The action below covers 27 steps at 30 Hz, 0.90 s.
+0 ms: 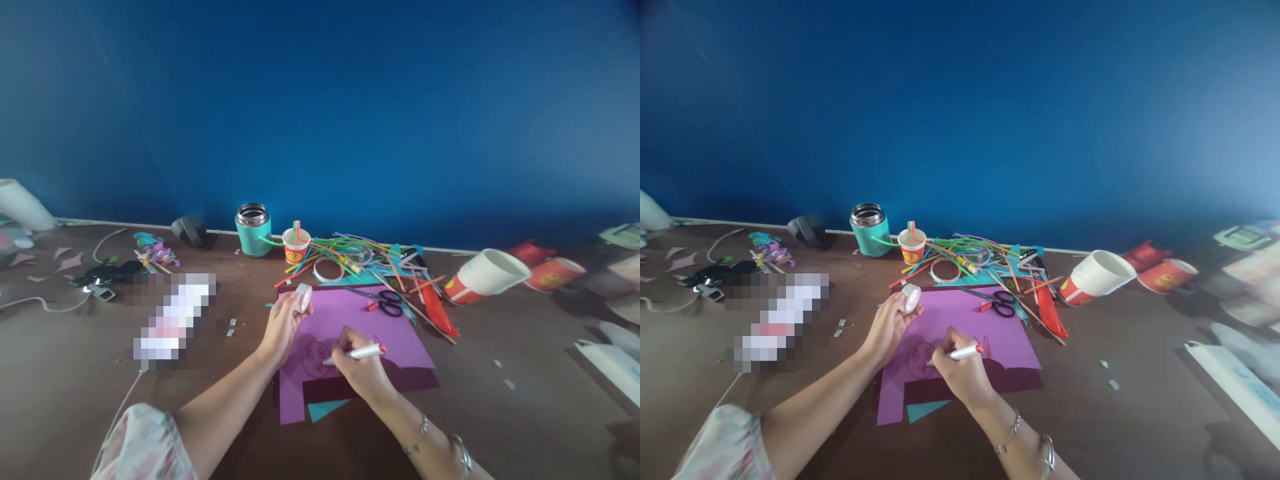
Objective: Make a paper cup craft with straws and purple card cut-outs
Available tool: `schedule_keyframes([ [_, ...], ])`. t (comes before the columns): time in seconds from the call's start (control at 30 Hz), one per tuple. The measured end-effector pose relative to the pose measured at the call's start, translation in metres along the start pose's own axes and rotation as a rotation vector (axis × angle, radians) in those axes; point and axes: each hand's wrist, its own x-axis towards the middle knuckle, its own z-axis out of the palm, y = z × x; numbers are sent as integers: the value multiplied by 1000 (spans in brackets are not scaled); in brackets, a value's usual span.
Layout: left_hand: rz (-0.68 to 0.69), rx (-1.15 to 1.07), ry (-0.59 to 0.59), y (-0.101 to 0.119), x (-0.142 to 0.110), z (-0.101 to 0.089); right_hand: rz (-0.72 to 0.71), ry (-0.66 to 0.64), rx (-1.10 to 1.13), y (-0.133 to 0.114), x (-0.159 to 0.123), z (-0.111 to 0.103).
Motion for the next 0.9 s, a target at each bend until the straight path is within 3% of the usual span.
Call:
schedule_keyframes([
  [0.9, -6, -33, -9, 0, 0, -1, -11, -19, -34, 1, 0, 0],
])
